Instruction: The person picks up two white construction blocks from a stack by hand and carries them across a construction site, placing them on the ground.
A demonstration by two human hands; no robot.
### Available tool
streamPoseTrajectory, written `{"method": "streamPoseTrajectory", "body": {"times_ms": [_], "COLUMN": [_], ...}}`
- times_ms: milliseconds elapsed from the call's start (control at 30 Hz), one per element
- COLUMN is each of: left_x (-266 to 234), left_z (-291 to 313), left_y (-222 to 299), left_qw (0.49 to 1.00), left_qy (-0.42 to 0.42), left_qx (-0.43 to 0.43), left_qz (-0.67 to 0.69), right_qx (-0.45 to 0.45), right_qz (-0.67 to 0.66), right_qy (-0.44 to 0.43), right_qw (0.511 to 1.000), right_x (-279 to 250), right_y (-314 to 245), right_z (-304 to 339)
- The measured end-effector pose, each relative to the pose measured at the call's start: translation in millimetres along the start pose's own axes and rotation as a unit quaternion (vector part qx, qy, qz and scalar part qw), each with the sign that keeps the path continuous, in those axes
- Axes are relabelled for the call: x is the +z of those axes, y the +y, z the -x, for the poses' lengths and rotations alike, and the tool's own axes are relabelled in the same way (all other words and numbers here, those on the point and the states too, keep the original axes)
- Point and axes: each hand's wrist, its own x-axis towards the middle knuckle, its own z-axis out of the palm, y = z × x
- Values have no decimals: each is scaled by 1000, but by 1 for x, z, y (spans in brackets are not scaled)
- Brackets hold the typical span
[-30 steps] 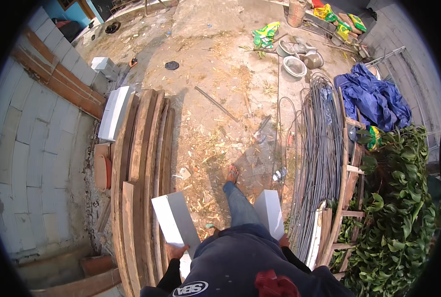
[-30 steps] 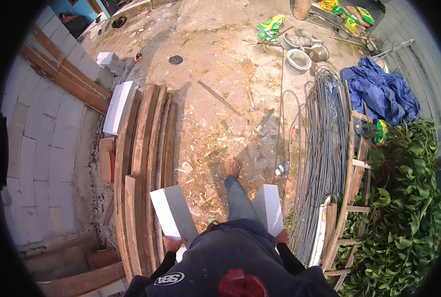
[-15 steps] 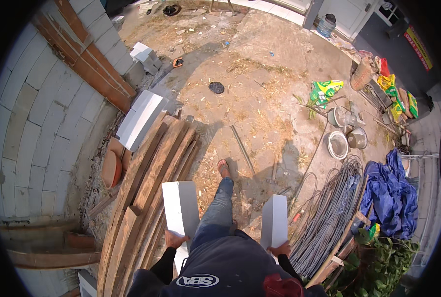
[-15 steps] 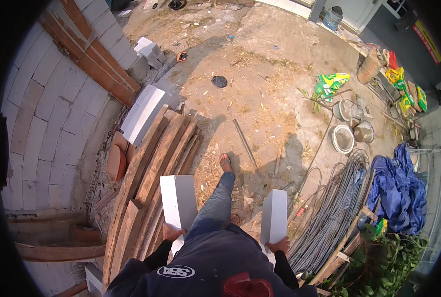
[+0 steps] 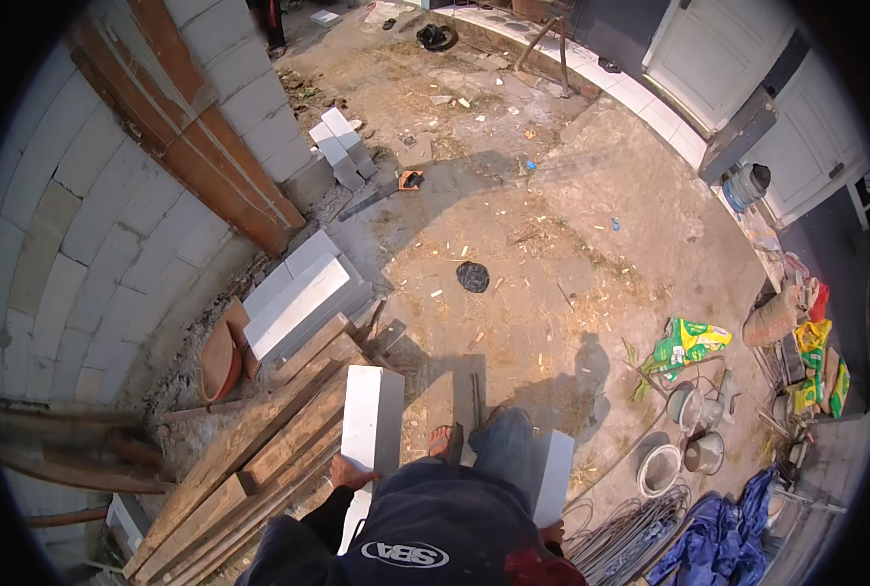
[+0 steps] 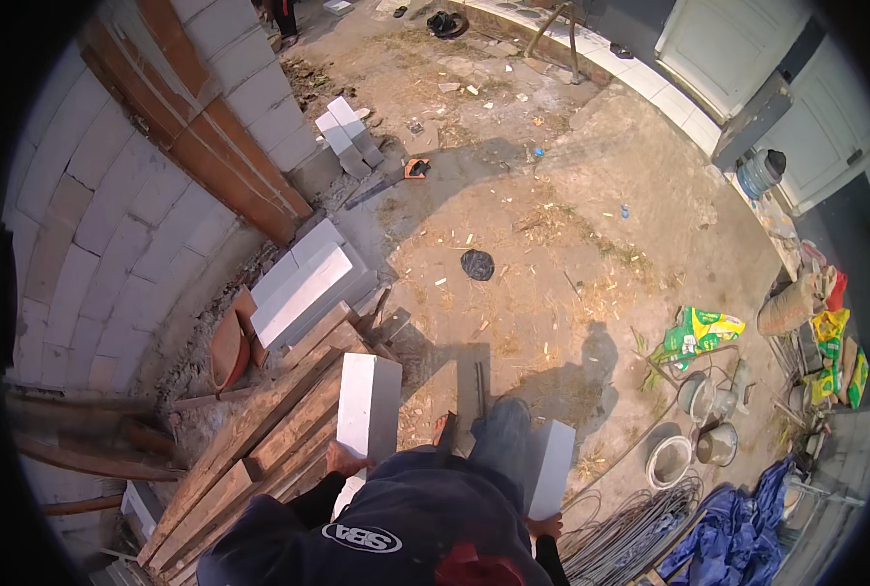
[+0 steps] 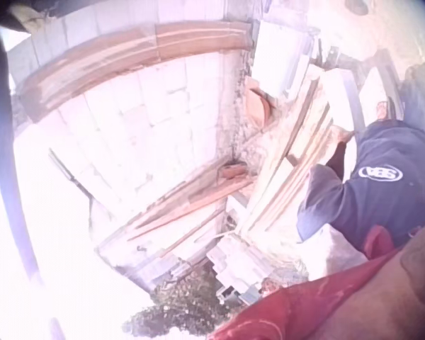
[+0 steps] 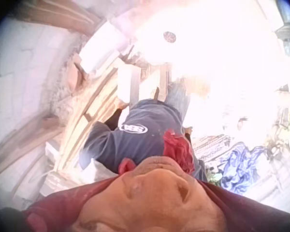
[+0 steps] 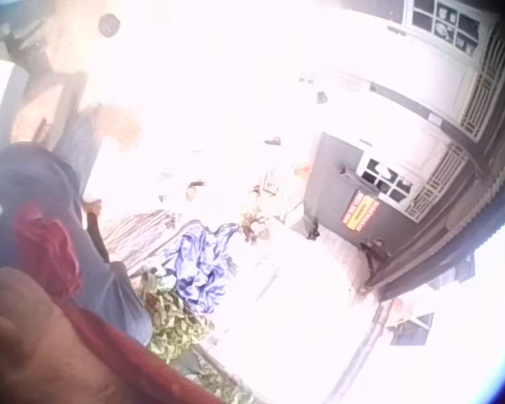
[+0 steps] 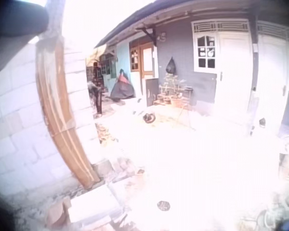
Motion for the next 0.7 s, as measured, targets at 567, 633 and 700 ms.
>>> {"method": "streamPoseTrajectory", "body": {"times_ms": [567, 633, 700], "left_x": [-126, -135, -155], "left_z": [-183, -217, -237], "left_y": [449, 494, 539], "left_qw": [979, 978, 969], "left_qy": [47, 33, 19], "left_qx": [-106, -115, -155], "left_qz": [168, 171, 191], "right_qx": [-87, -110, -121], "right_qz": [93, 115, 150], "right_qy": [35, 72, 79], "right_qw": [991, 985, 978], "right_x": [-382, -419, -462], "right_y": [-464, -516, -582], "right_z": [-233, -262, -260]}}
